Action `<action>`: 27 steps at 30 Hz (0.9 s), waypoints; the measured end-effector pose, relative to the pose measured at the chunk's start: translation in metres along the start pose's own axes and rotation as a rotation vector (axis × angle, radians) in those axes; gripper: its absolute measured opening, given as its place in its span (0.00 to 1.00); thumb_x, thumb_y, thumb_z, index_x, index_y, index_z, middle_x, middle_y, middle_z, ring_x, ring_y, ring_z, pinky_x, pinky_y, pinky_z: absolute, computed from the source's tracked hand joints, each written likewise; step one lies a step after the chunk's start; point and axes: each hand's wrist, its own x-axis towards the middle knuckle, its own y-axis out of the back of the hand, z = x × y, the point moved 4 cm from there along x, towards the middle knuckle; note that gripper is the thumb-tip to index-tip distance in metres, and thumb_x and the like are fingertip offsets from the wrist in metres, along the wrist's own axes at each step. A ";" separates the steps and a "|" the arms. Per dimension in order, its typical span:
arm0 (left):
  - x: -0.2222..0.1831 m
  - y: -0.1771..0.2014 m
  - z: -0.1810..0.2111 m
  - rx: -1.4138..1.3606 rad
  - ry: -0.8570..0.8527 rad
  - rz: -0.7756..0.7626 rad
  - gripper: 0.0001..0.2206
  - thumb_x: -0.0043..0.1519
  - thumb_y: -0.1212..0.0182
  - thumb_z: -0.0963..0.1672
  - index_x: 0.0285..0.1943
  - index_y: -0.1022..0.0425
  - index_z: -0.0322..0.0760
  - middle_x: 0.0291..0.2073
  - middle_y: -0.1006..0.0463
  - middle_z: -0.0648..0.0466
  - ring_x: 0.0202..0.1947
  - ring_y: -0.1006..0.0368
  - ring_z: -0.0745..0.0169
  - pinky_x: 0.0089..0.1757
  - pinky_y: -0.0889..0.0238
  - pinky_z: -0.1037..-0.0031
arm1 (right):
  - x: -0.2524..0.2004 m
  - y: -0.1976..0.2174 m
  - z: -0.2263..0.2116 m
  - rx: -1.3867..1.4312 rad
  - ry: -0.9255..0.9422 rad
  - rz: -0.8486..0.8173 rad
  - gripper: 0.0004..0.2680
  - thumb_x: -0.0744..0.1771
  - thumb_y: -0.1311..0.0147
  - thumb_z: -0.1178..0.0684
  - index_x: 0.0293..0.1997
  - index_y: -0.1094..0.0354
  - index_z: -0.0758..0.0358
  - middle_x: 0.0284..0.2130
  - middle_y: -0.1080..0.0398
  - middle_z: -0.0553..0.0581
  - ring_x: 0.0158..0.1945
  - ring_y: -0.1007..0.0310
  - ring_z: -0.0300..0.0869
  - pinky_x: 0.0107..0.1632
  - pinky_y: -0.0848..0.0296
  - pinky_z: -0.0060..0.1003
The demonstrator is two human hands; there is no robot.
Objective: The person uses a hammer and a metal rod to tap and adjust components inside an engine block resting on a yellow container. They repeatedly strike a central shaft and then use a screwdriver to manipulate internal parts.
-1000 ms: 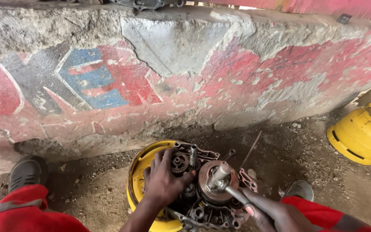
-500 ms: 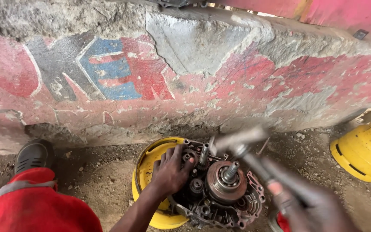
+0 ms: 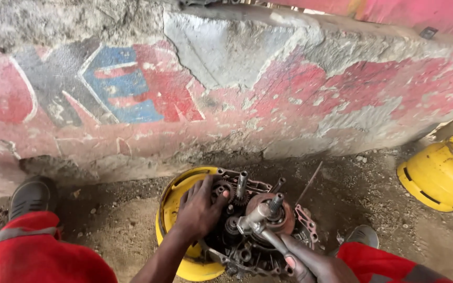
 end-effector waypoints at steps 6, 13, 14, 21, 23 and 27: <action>0.001 0.000 0.006 0.001 0.010 -0.017 0.28 0.63 0.64 0.61 0.71 0.43 0.57 0.67 0.35 0.52 0.69 0.43 0.47 0.68 0.63 0.41 | 0.031 0.000 0.020 0.054 0.195 -0.145 0.22 0.64 0.48 0.33 0.67 0.32 0.32 0.66 0.29 0.35 0.72 0.34 0.32 0.71 0.34 0.32; 0.001 -0.001 0.007 0.000 -0.050 0.019 0.28 0.63 0.64 0.61 0.68 0.41 0.54 0.65 0.31 0.52 0.66 0.38 0.48 0.67 0.60 0.45 | -0.077 0.120 -0.096 0.596 0.622 0.508 0.18 0.69 0.58 0.47 0.63 0.27 0.60 0.09 0.46 0.52 0.10 0.56 0.35 0.12 0.56 0.30; 0.000 0.001 0.008 0.004 -0.047 0.014 0.29 0.63 0.66 0.61 0.69 0.42 0.53 0.65 0.32 0.52 0.68 0.40 0.50 0.69 0.66 0.46 | -0.068 0.113 -0.089 0.657 0.443 0.479 0.17 0.69 0.54 0.49 0.61 0.26 0.60 0.18 0.41 0.54 0.19 0.50 0.37 0.20 0.52 0.32; 0.005 -0.014 -0.005 0.082 -0.108 0.133 0.31 0.64 0.71 0.62 0.69 0.40 0.48 0.63 0.33 0.48 0.67 0.40 0.45 0.68 0.65 0.45 | 0.184 -0.115 0.200 1.254 -0.058 -0.337 0.18 0.69 0.51 0.63 0.70 0.30 0.64 0.36 0.23 0.68 0.36 0.27 0.45 0.48 0.35 0.33; 0.001 0.000 -0.005 0.067 -0.089 0.129 0.31 0.64 0.70 0.61 0.67 0.39 0.48 0.62 0.32 0.48 0.66 0.39 0.44 0.66 0.64 0.44 | 0.079 -0.009 0.026 0.646 -0.095 -0.054 0.17 0.67 0.53 0.48 0.61 0.26 0.41 0.27 0.24 0.57 0.32 0.26 0.37 0.40 0.35 0.31; 0.006 -0.007 0.000 0.073 -0.089 0.103 0.27 0.65 0.68 0.60 0.66 0.39 0.50 0.58 0.30 0.51 0.64 0.37 0.50 0.68 0.66 0.47 | 0.055 -0.011 0.046 0.399 0.191 0.068 0.18 0.63 0.44 0.46 0.59 0.16 0.41 0.37 0.06 0.43 0.39 0.13 0.29 0.47 0.26 0.25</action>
